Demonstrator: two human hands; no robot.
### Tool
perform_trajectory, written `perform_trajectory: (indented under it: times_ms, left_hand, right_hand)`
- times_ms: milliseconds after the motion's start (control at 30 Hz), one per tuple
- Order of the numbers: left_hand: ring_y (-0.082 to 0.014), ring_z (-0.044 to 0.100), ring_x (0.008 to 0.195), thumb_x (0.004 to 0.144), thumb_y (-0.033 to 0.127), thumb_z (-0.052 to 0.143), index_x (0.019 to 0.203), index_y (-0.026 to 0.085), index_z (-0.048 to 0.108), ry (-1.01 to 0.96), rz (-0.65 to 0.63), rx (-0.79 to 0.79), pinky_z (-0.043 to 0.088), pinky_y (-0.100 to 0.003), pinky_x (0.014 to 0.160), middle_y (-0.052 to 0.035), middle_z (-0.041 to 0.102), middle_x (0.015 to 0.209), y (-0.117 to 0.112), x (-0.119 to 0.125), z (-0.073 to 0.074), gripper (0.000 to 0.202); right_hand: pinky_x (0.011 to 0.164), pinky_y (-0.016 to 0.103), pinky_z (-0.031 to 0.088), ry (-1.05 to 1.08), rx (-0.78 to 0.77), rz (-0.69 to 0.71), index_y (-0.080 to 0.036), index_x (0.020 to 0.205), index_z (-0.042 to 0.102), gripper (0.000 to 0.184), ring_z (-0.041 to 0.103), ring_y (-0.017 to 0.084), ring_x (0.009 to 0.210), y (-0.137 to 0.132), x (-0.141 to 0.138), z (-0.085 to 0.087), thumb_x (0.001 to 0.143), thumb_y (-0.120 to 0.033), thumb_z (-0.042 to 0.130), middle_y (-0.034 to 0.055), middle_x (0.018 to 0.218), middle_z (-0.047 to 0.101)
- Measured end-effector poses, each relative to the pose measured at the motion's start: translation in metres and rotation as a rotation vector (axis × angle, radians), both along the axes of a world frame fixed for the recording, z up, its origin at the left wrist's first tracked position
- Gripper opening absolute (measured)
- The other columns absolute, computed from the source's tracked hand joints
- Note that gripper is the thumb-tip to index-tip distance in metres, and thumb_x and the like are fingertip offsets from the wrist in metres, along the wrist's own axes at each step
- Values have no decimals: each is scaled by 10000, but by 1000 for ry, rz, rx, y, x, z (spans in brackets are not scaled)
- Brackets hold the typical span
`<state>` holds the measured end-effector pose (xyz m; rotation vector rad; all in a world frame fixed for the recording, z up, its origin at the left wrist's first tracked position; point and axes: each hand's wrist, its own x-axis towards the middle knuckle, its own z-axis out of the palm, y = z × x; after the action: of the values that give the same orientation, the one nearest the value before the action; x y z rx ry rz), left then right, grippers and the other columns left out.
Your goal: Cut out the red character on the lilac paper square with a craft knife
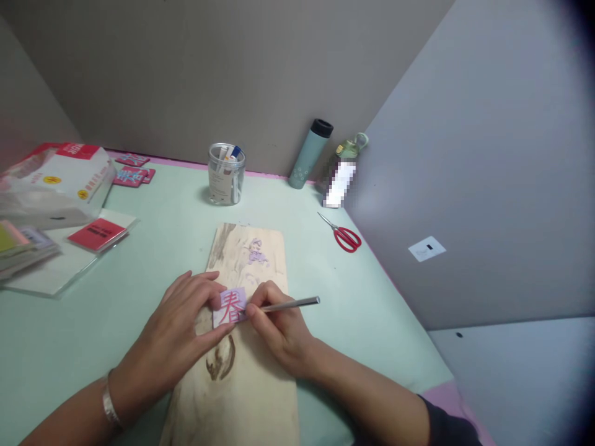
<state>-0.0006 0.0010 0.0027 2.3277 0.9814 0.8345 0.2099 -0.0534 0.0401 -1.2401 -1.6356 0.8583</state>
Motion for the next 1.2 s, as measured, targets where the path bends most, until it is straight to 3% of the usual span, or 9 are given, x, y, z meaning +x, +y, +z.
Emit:
perform_trajectory:
  times_ms: [600,1200]
  left_hand:
    - [-315,530,1385,954,398,652,957,278,479,-2,-2,-8,366,-577,1152,-57,670,1200,1,0,0,210]
    - [-290,510,1400,967,471,640,955,285,483,-6,-1,-34,334,-552,1179,-30,669,1197,-1,-1,-3,244]
  right_hand:
    - [629,263,386,-43,36,11,-208,808,496,183,469,125,664,0,0,-3,982,-249,536,-18,758,518]
    - [623,262,405,-160,122,117,-215,851,482,175,477,126,667,0,2,4,1024,-236,491,-11,779,530]
